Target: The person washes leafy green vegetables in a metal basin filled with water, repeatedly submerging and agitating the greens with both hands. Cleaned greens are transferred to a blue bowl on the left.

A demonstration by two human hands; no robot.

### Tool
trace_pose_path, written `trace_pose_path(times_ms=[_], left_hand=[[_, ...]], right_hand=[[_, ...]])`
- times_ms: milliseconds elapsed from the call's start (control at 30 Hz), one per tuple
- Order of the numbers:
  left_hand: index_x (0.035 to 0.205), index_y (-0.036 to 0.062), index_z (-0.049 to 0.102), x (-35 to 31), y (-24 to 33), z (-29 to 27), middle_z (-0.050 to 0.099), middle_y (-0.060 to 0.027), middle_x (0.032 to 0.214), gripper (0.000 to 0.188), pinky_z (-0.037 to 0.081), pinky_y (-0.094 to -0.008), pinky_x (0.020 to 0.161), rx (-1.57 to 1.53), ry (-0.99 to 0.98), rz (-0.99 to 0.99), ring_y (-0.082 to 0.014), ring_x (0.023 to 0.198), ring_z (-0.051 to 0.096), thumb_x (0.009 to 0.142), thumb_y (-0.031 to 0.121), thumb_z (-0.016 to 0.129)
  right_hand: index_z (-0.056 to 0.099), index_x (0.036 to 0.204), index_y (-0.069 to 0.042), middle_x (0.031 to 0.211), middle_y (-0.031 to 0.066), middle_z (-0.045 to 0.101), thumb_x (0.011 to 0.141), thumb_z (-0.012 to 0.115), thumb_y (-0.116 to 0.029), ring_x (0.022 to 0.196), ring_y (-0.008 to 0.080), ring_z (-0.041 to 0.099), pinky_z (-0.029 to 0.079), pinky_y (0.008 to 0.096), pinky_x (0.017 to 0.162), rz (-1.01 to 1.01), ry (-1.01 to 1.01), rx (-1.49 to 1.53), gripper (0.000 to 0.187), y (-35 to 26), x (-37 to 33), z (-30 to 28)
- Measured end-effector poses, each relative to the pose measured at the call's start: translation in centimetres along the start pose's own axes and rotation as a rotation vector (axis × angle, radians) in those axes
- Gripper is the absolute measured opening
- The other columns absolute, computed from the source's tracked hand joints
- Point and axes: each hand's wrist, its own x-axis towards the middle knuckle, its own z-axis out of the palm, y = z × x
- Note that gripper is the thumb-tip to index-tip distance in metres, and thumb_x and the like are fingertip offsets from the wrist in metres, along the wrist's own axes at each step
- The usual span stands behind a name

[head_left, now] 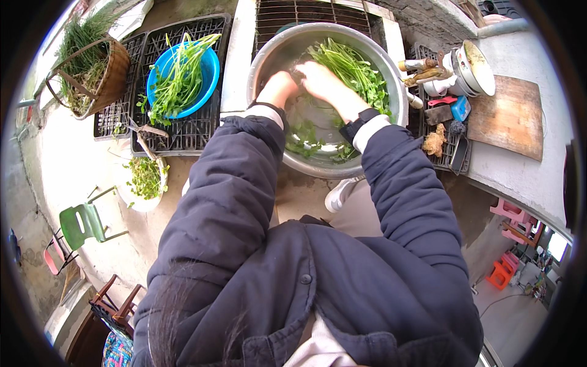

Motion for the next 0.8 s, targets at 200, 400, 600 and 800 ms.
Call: trace_pose_path(times_ms=[200, 400, 600, 800], left_hand=[[0.087, -0.0034, 0.071, -0.6, 0.1, -0.4, 0.070, -0.0209, 0.088, 0.019, 0.054, -0.0399, 0.067, 0.195, -0.101, 0.083, -0.0307, 0.077, 0.070, 0.073, 0.004, 0.060], [0.078, -0.0044, 0.066, 1.6, -1.6, 0.1, 0.064, -0.0179, 0.071, 0.012, 0.055, -0.0370, 0.058, -0.409, -0.205, -0.046, -0.0255, 0.066, 0.067, 0.073, 0.006, 0.062], [0.095, 0.0007, 0.070, 1.9, -1.7, 0.5, 0.069, -0.0147, 0.078, 0.020, 0.054, -0.0361, 0.059, -0.734, 0.016, 0.054, -0.0233, 0.070, 0.069, 0.078, 0.008, 0.061], [0.103, 0.0037, 0.067, 3.1, -0.9, 0.9, 0.066, -0.0107, 0.086, 0.030, 0.056, -0.0368, 0.060, -0.503, -0.027, 0.015, -0.0232, 0.071, 0.065, 0.073, -0.002, 0.060]], right_hand=[[0.067, 0.100, -0.004, 0.097, 0.0185, 0.069, 0.084, 0.057, -0.013, 0.086, 0.0347, 0.066, 0.053, 0.0422, 0.079, 0.351, -0.070, -0.303, 0.021, 0.9, -1.1, -1.1], [0.073, 0.099, -0.007, 0.081, 0.0028, 0.070, 0.079, 0.073, -0.021, 0.069, 0.0096, 0.061, 0.050, 0.0262, 0.060, 0.270, -0.045, 0.400, 0.024, 1.5, -0.8, -6.0], [0.071, 0.100, -0.003, 0.083, 0.0067, 0.070, 0.082, 0.072, -0.014, 0.066, 0.0099, 0.064, 0.052, 0.0244, 0.060, 0.394, 0.089, 0.486, 0.022, 1.5, -1.9, -8.6], [0.065, 0.114, 0.002, 0.093, 0.0092, 0.068, 0.085, 0.072, -0.024, 0.071, 0.0130, 0.064, 0.053, 0.0255, 0.060, 0.526, 0.110, 0.636, 0.039, 1.0, -1.3, -3.8]])
